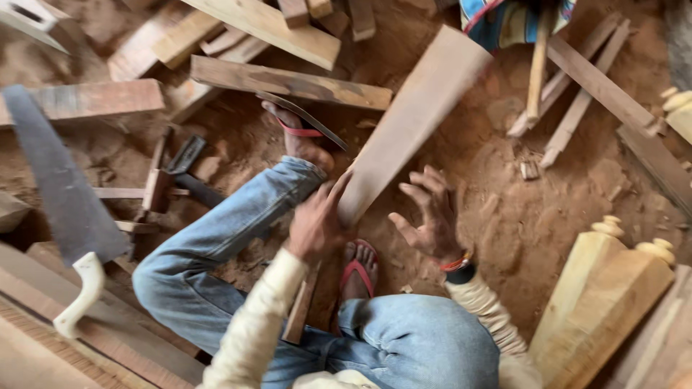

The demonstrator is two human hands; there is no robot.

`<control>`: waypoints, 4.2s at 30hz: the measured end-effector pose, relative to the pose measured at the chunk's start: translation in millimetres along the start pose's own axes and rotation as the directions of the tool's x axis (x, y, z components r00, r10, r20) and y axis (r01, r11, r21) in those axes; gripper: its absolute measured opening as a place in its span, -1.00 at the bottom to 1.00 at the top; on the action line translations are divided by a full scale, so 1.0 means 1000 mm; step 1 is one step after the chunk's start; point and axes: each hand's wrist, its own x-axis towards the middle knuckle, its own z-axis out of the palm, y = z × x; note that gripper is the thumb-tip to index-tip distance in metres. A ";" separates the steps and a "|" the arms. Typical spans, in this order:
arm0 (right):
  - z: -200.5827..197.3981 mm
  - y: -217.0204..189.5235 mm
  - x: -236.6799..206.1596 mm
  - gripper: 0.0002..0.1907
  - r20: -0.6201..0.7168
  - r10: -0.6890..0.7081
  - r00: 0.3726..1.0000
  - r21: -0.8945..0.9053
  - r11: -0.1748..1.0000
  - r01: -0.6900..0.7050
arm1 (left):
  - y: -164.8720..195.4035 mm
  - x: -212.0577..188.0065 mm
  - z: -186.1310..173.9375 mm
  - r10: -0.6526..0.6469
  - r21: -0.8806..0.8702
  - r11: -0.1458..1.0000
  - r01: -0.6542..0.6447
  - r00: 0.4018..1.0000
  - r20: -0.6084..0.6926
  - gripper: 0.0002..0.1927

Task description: The person marks a wooden plank using a try square and a pencil. They repeatedly position the square, draw lines, and adjust the plank to mark multiple sections.

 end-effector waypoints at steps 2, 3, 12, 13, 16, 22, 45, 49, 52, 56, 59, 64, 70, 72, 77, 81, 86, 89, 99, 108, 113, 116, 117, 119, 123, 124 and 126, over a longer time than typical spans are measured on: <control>-0.017 0.008 0.013 -0.10 0.098 -0.300 0.949 -0.303 0.899 0.316 | 0.003 0.033 -0.007 0.182 0.144 0.969 -0.200 0.974 0.132 0.09; -0.019 0.014 0.019 -0.09 0.139 -0.291 0.947 -0.288 0.903 0.320 | 0.005 0.050 -0.005 0.204 0.197 0.947 -0.255 0.948 0.245 0.05; -0.004 0.108 -0.017 -0.12 0.178 -0.059 0.982 -0.507 0.850 0.143 | -0.026 0.058 0.039 0.451 0.166 0.892 -0.420 0.850 -0.271 -0.57; 0.003 0.114 -0.023 -0.13 0.152 -0.024 0.988 -0.523 0.846 0.101 | -0.044 0.049 0.027 0.342 0.059 0.939 -0.340 0.890 -0.302 -0.66; 0.028 0.121 -0.040 0.05 0.079 0.172 0.982 -0.568 0.817 -0.098 | -0.111 0.015 -0.030 0.209 0.242 0.966 -0.088 0.816 -0.539 -0.58; 0.044 0.120 -0.047 0.06 0.018 0.263 0.965 -0.522 0.825 -0.215 | -0.195 -0.041 -0.119 -0.739 0.520 0.484 0.704 0.647 -0.188 -0.57; 0.155 -0.046 -0.104 -0.55 0.075 0.069 0.995 0.277 0.957 -0.087 | -0.160 -0.096 0.056 -0.223 0.500 0.866 0.000 0.895 0.386 -0.84; 0.145 -0.048 -0.117 -0.65 0.060 0.082 0.995 0.263 0.960 -0.095 | -0.156 -0.092 0.052 -0.117 0.526 0.834 -0.169 0.876 0.467 -0.86; 0.143 -0.046 -0.126 -0.67 0.058 0.120 0.991 0.290 0.948 -0.132 | -0.148 -0.098 0.039 -0.265 0.490 0.872 -0.014 0.828 0.494 -0.47; 0.150 -0.043 -0.128 -0.67 0.102 0.063 0.993 0.290 0.953 -0.090 | -0.152 -0.097 0.001 -0.057 0.304 0.953 -0.001 0.982 0.179 -0.77; 0.157 -0.045 -0.122 -0.75 0.060 0.032 0.998 0.202 0.978 -0.044 | -0.171 -0.071 -0.038 -0.446 0.610 0.690 0.391 0.893 -0.068 -0.88; 0.147 -0.030 -0.091 -0.61 0.021 0.101 0.995 0.185 0.977 -0.103 | -0.207 -0.023 -0.098 -0.682 0.523 0.389 0.758 0.619 -0.390 -0.56; 0.112 0.056 0.012 -0.37 -0.230 0.125 0.965 -0.310 0.930 -0.195 | -0.216 -0.002 -0.092 -0.920 0.529 0.271 0.804 0.378 -0.103 -0.19; 0.111 0.065 0.042 -0.29 -0.233 0.150 0.961 -0.475 0.845 -0.247 | -0.218 0.000 -0.087 -0.921 0.484 0.276 0.830 0.373 -0.114 -0.12; 0.142 -0.005 0.017 -0.28 0.185 -0.127 0.975 0.190 0.977 0.091 | -0.227 -0.001 -0.087 -0.863 0.394 0.349 0.850 0.455 -0.218 -0.07; 0.168 -0.050 -0.019 -0.40 0.130 -0.296 0.946 0.218 0.940 0.264 | -0.232 -0.001 -0.083 -0.713 0.517 0.417 0.747 0.622 -0.324 -0.10; 0.135 -0.010 -0.036 -0.63 -0.232 0.003 0.973 0.086 0.996 0.017 | -0.227 -0.006 -0.079 -0.671 0.051 0.517 0.855 0.441 -0.597 -0.22; 0.104 0.003 -0.046 -0.74 -0.397 0.238 0.886 0.135 0.971 -0.200 | -0.228 -0.013 -0.076 -0.555 0.061 0.623 0.780 0.496 -0.668 -0.35; 0.078 -0.001 -0.034 -0.57 0.101 0.548 0.830 0.861 0.370 -0.349 | -0.165 0.013 -0.067 0.030 0.104 0.994 0.039 0.809 -0.587 -0.62; 0.081 0.027 -0.052 -0.27 0.345 0.868 0.357 0.929 -0.370 0.001 | -0.071 0.046 -0.026 0.253 0.423 0.884 -0.198 0.964 -0.077 -0.68; 0.057 0.101 -0.068 -0.57 0.331 0.940 -0.082 0.910 -0.295 0.292 | -0.077 0.003 -0.036 0.155 0.396 0.915 -0.079 0.974 -0.165 -0.65; 0.059 0.109 -0.071 -0.58 0.252 0.964 0.081 0.892 -0.264 0.367 | -0.083 -0.019 -0.043 0.076 0.388 0.922 0.000 0.981 -0.179 -0.60; 0.059 0.110 -0.073 -0.59 0.201 0.964 0.173 0.886 -0.254 0.389 | -0.085 -0.025 -0.045 0.033 0.389 0.920 0.040 0.983 -0.179 -0.59; 0.048 0.106 -0.078 -0.56 0.072 0.965 0.252 0.908 -0.168 0.383 | -0.088 -0.035 -0.049 -0.064 0.384 0.914 0.132 0.981 -0.185 -0.54; -0.020 0.104 -0.072 -0.40 -0.207 0.928 0.311 0.895 0.051 0.442 | -0.093 -0.044 -0.054 -0.086 0.371 0.914 0.165 0.972 -0.220 -0.53; -0.038 0.107 -0.066 -0.30 -0.291 0.919 0.265 0.875 0.144 0.461 | -0.094 -0.044 -0.054 -0.096 0.372 0.911 0.178 0.969 -0.228 -0.54; -0.073 0.116 -0.055 -0.06 -0.354 0.730 0.585 0.915 0.141 0.377 | -0.093 -0.041 -0.052 -0.119 0.347 0.916 0.199 0.964 -0.238 -0.54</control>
